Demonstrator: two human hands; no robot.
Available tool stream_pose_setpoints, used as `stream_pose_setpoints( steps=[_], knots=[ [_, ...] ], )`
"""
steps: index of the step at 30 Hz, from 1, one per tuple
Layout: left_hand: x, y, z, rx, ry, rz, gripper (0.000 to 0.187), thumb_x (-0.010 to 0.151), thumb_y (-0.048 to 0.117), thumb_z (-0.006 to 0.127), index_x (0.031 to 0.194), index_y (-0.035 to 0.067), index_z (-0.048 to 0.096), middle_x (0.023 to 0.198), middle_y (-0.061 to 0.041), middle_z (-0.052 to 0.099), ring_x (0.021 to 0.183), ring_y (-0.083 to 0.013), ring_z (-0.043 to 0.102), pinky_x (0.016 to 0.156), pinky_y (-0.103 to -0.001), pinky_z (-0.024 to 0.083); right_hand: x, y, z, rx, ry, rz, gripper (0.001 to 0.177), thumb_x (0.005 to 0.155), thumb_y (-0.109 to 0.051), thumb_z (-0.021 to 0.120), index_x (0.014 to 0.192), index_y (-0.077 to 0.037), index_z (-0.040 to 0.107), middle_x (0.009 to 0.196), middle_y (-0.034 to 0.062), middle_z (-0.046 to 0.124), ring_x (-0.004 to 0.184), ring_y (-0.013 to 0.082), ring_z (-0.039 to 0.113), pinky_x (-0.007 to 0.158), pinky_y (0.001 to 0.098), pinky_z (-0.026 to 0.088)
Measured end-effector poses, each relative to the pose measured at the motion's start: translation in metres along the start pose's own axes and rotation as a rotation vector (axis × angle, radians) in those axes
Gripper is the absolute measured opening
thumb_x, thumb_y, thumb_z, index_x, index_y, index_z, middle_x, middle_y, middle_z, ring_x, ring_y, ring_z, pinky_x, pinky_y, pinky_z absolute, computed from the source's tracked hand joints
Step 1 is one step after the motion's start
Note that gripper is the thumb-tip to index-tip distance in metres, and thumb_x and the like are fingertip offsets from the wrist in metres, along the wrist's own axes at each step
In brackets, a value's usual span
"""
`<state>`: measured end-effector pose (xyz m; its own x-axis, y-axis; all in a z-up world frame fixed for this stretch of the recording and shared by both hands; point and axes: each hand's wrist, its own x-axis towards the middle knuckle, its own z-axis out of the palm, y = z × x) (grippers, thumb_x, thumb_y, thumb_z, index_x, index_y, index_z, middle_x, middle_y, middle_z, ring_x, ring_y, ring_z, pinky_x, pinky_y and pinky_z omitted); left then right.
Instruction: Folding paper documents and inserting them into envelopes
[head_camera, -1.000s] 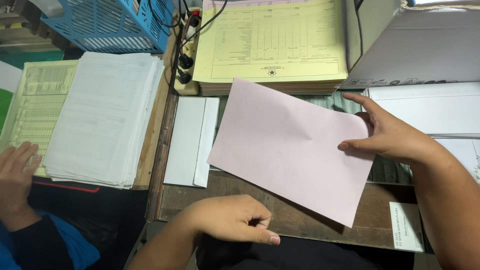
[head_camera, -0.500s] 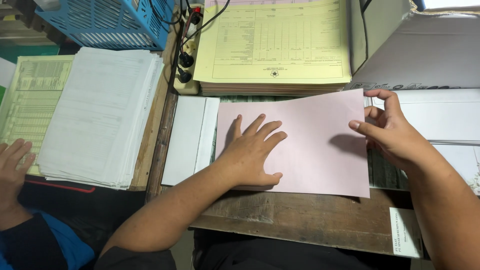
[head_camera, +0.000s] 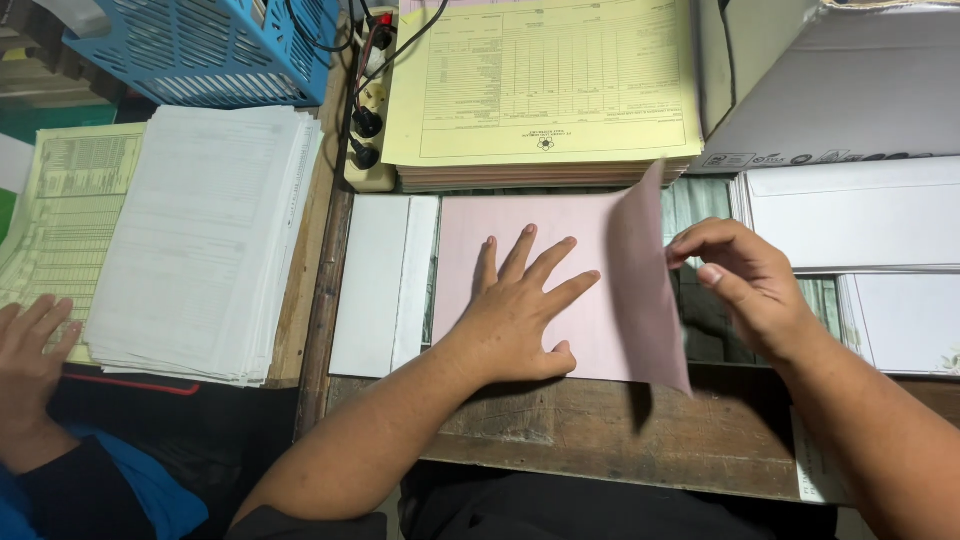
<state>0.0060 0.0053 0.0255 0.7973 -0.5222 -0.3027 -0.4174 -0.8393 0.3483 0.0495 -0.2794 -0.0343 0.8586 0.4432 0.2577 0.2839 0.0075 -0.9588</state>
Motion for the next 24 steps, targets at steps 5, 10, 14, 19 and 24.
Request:
stream_pose_setpoints(
  steps=[5,10,14,19,24],
  knots=[
    [0.001,-0.009,0.014,-0.057,0.062,0.064,0.082,0.076,0.047,0.061,0.151,0.022,0.042,0.166,-0.013,0.018,0.153,-0.0451,0.002,0.115,-0.074,0.001,0.013,-0.02,0.016,-0.476,-0.181,-0.222,0.028,0.089,-0.022,0.068,0.113,-0.007,0.069,0.114,0.0085,0.068,0.112,0.0242,0.061,0.103,0.0401,0.051],
    [0.0,-0.015,0.008,-0.059,0.094,0.091,0.087,0.069,0.041,0.065,0.149,0.016,0.045,0.161,-0.018,0.031,0.151,-0.0524,0.017,0.116,-0.072,0.016,0.016,-0.035,0.026,-0.563,-0.183,-0.198,0.019,0.083,-0.024,0.079,0.096,-0.011,0.075,0.116,0.0105,0.071,0.123,0.0397,0.062,0.103,0.0513,0.05],
    [0.002,-0.021,0.009,-0.117,0.108,0.116,0.08,0.074,0.048,0.065,0.144,0.014,0.047,0.16,-0.016,0.035,0.152,-0.046,0.022,0.119,-0.065,0.019,0.02,-0.055,0.02,-0.565,-0.287,-0.123,0.025,0.082,-0.014,0.078,0.102,-0.001,0.071,0.107,0.0181,0.074,0.117,0.0432,0.067,0.097,0.0535,0.054],
    [0.004,-0.022,0.013,-0.13,0.155,0.149,0.084,0.077,0.054,0.068,0.145,0.011,0.045,0.159,-0.018,0.035,0.152,-0.0435,0.025,0.121,-0.06,0.023,0.022,-0.046,0.012,-0.702,-0.393,-0.075,0.028,0.082,-0.017,0.077,0.107,-0.004,0.071,0.115,0.0198,0.07,0.12,0.0452,0.064,0.098,0.0561,0.054],
    [0.004,-0.025,0.014,-0.137,0.146,0.136,0.091,0.076,0.045,0.072,0.152,0.007,0.038,0.159,-0.021,0.033,0.152,-0.0418,0.025,0.122,-0.057,0.023,0.013,-0.023,0.018,-0.734,-0.236,-0.153,0.045,0.081,-0.028,0.081,0.118,-0.006,0.067,0.131,0.0147,0.064,0.136,0.0424,0.054,0.11,0.0527,0.047]
  ],
)
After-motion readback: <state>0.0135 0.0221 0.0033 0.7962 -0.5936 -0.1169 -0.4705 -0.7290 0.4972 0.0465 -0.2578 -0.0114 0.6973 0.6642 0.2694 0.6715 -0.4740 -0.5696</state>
